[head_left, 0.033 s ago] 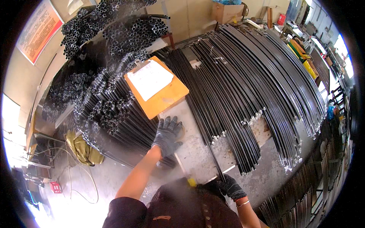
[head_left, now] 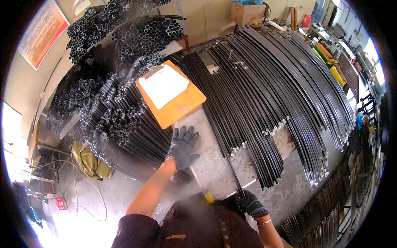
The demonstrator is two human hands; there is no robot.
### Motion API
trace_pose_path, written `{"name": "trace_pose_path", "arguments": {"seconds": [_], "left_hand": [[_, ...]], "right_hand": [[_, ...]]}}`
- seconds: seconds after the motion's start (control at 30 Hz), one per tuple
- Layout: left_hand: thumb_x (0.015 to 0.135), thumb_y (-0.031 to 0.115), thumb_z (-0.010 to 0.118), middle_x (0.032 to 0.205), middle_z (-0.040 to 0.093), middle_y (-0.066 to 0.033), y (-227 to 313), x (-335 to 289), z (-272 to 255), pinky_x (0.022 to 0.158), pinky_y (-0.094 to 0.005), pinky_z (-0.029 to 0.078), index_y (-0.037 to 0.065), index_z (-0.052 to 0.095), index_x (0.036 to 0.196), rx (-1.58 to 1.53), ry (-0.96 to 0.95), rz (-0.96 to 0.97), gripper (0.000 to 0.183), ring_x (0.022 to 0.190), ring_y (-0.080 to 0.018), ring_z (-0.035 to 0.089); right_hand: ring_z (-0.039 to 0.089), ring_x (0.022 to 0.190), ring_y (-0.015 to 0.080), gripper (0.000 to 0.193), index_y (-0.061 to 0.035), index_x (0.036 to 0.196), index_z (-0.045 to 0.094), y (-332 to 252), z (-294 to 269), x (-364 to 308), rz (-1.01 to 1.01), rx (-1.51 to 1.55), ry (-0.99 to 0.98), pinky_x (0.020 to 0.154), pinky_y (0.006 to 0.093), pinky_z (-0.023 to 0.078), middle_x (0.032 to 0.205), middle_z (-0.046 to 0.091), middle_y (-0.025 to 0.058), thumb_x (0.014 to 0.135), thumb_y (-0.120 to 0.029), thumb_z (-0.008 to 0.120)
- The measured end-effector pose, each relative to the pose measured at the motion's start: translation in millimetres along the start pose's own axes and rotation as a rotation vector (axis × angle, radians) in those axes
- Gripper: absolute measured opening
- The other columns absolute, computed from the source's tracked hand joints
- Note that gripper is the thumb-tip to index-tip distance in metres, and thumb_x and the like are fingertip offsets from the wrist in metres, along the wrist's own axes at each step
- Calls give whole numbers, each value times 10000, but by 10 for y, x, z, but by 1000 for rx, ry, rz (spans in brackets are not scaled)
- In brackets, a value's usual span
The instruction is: The person puts on gloves, writes on a small white card using a pen, and then applies adhesive tape to the card before wrapping it around a bundle of metal pipes.
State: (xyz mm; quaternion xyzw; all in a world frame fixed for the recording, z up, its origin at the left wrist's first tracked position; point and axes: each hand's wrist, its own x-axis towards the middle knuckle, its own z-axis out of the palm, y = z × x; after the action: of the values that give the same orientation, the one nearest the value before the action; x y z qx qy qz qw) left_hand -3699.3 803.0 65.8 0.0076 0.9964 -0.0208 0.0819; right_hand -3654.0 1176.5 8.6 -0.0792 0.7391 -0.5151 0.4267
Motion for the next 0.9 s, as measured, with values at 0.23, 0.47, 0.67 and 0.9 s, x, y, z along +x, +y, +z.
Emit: {"name": "trace_pose_path", "arguments": {"seconds": [0.23,0.47,0.67,0.9], "left_hand": [[778,579,581,1489,275,-202,57,-7,64,1135,-540,107,41,344,1422,0,38,-25,872,1382,-406,219],[786,566,578,1499,252,-213,226,75,7,1143,-521,101,34,317,1431,-81,85,38,876,1395,-407,193],[785,578,568,1459,304,-247,501,269,119,1141,-525,98,-29,300,1417,-124,46,116,917,1369,-417,245],[785,546,582,1397,388,-254,572,302,63,1132,-532,119,-48,362,1376,-44,-67,105,866,1342,-403,298]], "right_hand": [[408,459,93,263,-32,1113,571,-794,-68,-471,270,379,-102,416,252,306,602,479,-4,903,-185,612],[424,496,72,166,-72,1055,594,-743,-263,-735,329,397,-56,440,223,343,627,483,-39,912,-156,594],[488,562,73,134,-84,1015,582,-86,-250,-878,79,-7,306,476,219,385,723,542,-27,884,-63,602],[455,533,73,137,-85,1034,575,-222,-94,-972,117,523,346,455,202,358,704,523,-26,904,-40,567]]}}
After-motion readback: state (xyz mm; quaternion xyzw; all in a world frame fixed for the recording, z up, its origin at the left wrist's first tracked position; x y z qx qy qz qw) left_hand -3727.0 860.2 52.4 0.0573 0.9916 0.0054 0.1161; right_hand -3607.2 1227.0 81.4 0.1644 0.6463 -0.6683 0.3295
